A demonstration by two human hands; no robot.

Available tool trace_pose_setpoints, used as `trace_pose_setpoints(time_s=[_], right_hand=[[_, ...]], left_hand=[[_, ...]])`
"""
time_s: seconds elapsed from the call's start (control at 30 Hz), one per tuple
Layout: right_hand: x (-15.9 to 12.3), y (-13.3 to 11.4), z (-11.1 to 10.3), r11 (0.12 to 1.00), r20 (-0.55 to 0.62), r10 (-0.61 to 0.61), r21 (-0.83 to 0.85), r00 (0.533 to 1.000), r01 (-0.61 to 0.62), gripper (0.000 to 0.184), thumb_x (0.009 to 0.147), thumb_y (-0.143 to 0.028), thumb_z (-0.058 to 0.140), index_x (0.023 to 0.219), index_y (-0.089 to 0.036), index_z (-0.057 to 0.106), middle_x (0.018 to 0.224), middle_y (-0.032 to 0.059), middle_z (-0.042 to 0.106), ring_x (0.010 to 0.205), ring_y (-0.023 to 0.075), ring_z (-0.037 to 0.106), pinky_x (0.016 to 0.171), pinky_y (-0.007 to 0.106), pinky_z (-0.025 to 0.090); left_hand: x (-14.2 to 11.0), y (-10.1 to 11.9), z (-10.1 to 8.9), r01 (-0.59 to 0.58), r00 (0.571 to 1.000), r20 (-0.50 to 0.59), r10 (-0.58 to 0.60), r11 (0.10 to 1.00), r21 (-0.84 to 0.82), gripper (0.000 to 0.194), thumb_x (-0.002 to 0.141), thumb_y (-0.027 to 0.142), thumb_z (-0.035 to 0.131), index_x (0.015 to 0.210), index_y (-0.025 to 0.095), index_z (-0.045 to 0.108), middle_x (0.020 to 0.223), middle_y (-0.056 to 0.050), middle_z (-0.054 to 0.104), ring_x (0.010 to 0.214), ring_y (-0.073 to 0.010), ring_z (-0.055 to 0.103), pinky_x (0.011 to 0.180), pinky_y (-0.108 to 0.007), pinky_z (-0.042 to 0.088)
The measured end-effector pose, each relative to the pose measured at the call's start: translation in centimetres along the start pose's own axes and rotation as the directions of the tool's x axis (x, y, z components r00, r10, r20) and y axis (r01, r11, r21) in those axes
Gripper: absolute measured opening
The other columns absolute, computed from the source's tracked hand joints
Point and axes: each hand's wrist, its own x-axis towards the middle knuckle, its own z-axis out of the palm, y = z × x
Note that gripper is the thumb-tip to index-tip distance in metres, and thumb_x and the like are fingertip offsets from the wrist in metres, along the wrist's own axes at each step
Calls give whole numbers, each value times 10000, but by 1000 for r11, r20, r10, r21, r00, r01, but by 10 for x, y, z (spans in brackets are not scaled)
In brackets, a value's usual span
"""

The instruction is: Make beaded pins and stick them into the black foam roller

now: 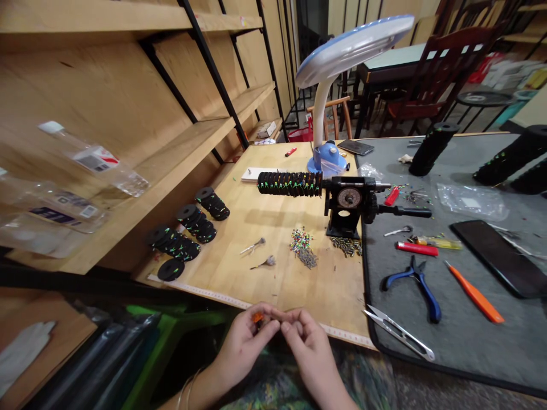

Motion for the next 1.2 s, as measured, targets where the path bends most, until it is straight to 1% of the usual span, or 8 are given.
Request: trace_pose_setpoints(time_s=[0.17, 0.43, 0.57, 0.73, 0.87, 1.0, 1.1, 1.2], right_hand=[[-2, 3, 5, 976, 70, -33, -211, 997, 47, 225, 774, -346, 613, 631, -197, 523, 516, -82, 360, 514, 104, 322, 521, 234, 278], [-5, -1, 4, 942, 55, -98, -318, 994, 111, 114, 716, -204, 527, 618, -214, 471, 526, -71, 374, 523, 114, 354, 519, 241, 274], [-4, 4, -1, 974, 28, -74, -212, 997, 78, 198, 736, -290, 583, 599, -216, 461, 518, -74, 373, 499, 103, 350, 495, 231, 275], [-1, 12, -5, 999, 20, 25, 35, 999, -26, 391, 788, -582, 587, 682, -224, 473, 438, -96, 401, 388, 72, 286, 413, 211, 217], [1, 9, -5, 998, 17, 47, 49, 999, -48, 464, 755, -670, 591, 707, -219, 492, 423, -89, 431, 380, 64, 263, 397, 202, 191], [1, 5, -3, 998, 34, 54, 29, 998, -55, 492, 730, -694, 601, 696, -215, 494, 420, -92, 421, 384, 64, 269, 401, 200, 203], [0, -2, -4, 998, 48, 56, 6, 997, -56, 490, 725, -685, 617, 696, -207, 512, 431, -91, 435, 392, 69, 310, 419, 202, 255], [1, -15, -12, 998, 70, 14, -60, 997, -10, 469, 748, -654, 619, 720, -188, 580, 525, -23, 584, 483, 116, 488, 517, 238, 401]], left_hand=[[7, 6, -7, -108, 992, -47, 115, 984, 140, 202, 890, 323, 543, 794, 165, 625, 680, -9, 597, 635, -149, 553, 629, -238, 430], [17, 5, -8, -55, 992, -114, 60, 998, 43, 384, 914, 476, 482, 791, 147, 635, 532, 38, 470, 510, -125, 479, 532, -227, 376], [29, 9, -27, -51, 983, -181, 34, 995, -89, 409, 859, 533, 548, 802, 141, 647, 567, 12, 537, 568, -145, 536, 574, -242, 417], [28, 9, -40, 50, 998, -40, -57, 984, -168, 412, 811, 532, 616, 850, 128, 686, 516, 61, 433, 477, -95, 378, 481, -212, 292], [18, 8, -28, 138, 989, 85, -125, 977, -163, 364, 718, 490, 727, 798, 137, 703, 567, 45, 468, 534, -98, 371, 518, -217, 286], [18, 10, -11, 186, 972, 183, -151, 963, -195, 346, 661, 446, 774, 783, 131, 695, 540, 66, 411, 532, -92, 342, 524, -211, 283], [24, 14, -5, 152, 981, 141, -131, 977, -151, 296, 677, 405, 753, 665, 139, 625, 559, 48, 457, 551, -98, 377, 539, -214, 310], [27, 21, -6, 98, 990, 104, -92, 993, -60, 260, 703, 364, 714, 645, 147, 584, 558, 47, 462, 549, -100, 384, 528, -212, 311]])
